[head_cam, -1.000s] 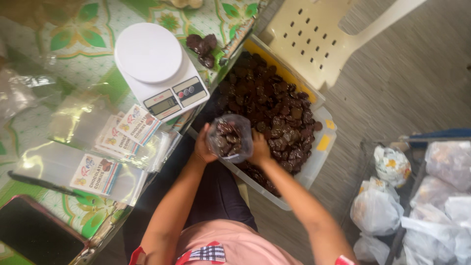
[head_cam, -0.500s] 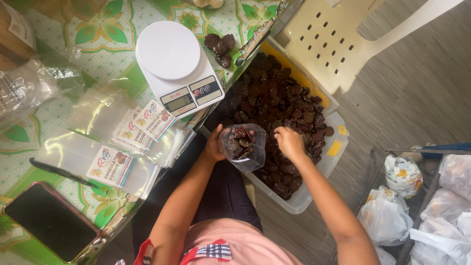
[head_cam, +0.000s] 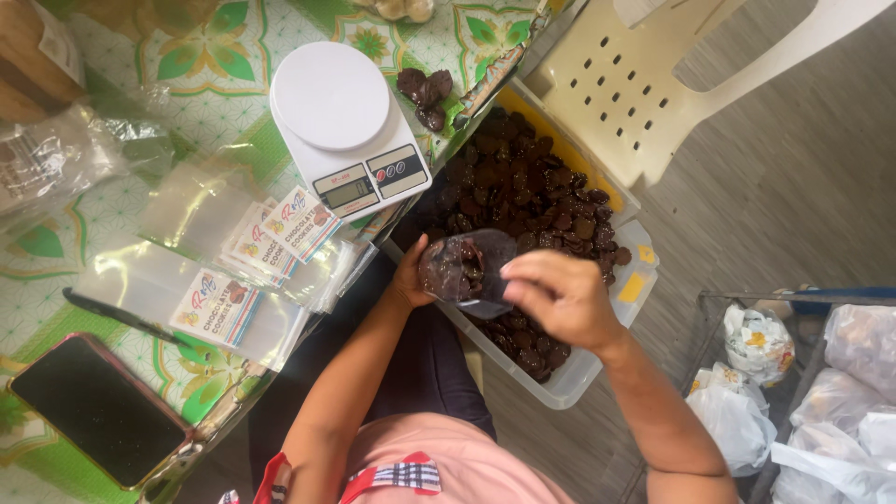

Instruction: The person scoops chocolate cookies from a bulk container into clear plastic bags, weighs each bag on a digital scale, and seals the bags. The process is repeated for multiple bags.

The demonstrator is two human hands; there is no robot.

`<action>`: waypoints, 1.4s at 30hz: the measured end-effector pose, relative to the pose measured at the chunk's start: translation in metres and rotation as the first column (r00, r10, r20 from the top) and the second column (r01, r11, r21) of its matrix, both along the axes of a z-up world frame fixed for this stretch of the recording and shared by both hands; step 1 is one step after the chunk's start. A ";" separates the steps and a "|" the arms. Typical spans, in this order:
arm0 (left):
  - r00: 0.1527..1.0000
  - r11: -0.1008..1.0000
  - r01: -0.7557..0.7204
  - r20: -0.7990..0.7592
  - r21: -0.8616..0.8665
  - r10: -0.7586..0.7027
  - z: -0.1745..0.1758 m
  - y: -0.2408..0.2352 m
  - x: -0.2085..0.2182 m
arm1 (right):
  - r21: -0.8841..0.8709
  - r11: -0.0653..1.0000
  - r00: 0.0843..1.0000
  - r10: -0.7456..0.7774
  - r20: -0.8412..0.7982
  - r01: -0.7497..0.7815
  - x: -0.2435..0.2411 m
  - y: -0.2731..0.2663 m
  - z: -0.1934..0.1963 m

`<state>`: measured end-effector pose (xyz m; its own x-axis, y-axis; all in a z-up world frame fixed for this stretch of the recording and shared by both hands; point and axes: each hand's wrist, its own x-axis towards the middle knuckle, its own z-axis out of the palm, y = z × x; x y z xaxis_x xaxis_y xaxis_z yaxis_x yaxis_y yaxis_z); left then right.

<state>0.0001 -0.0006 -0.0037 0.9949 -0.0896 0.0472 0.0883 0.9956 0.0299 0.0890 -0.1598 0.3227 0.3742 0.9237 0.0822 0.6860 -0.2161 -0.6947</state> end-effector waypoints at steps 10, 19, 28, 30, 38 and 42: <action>0.992 0.944 0.055 0.123 -0.324 -0.016 0.061 -0.027 -0.021 | -0.112 0.899 0.835 0.436 0.337 -0.424 -0.015 0.006 0.025; 0.994 0.962 -0.108 -0.063 -0.252 0.095 0.006 0.001 -0.016 | 0.026 0.893 0.785 0.380 0.490 -0.449 0.017 0.104 0.123; 1.000 0.994 0.008 -0.022 -0.104 -0.010 -0.017 0.006 -0.016 | 0.146 0.832 0.691 0.333 0.642 -0.536 0.044 0.224 0.084; 1.000 0.995 0.017 -0.010 -0.094 -0.018 -0.015 0.006 -0.019 | 0.123 0.851 0.707 0.333 0.624 -0.510 0.048 0.236 0.060; 0.999 0.994 0.038 0.032 -0.105 -0.035 -0.010 0.009 -0.017 | 0.133 0.882 0.720 0.272 0.638 -0.451 0.055 0.243 0.057; 1.000 0.997 0.019 -0.004 -0.075 -0.020 -0.010 0.009 -0.017 | 0.167 0.858 0.722 0.287 0.629 -0.486 0.043 0.251 0.082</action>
<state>-0.0166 0.0088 -0.0139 0.9932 -0.1056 0.0493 0.1078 0.9932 -0.0450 0.1318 0.0917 0.4049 -0.2192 0.8648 0.4518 0.9423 0.3078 -0.1320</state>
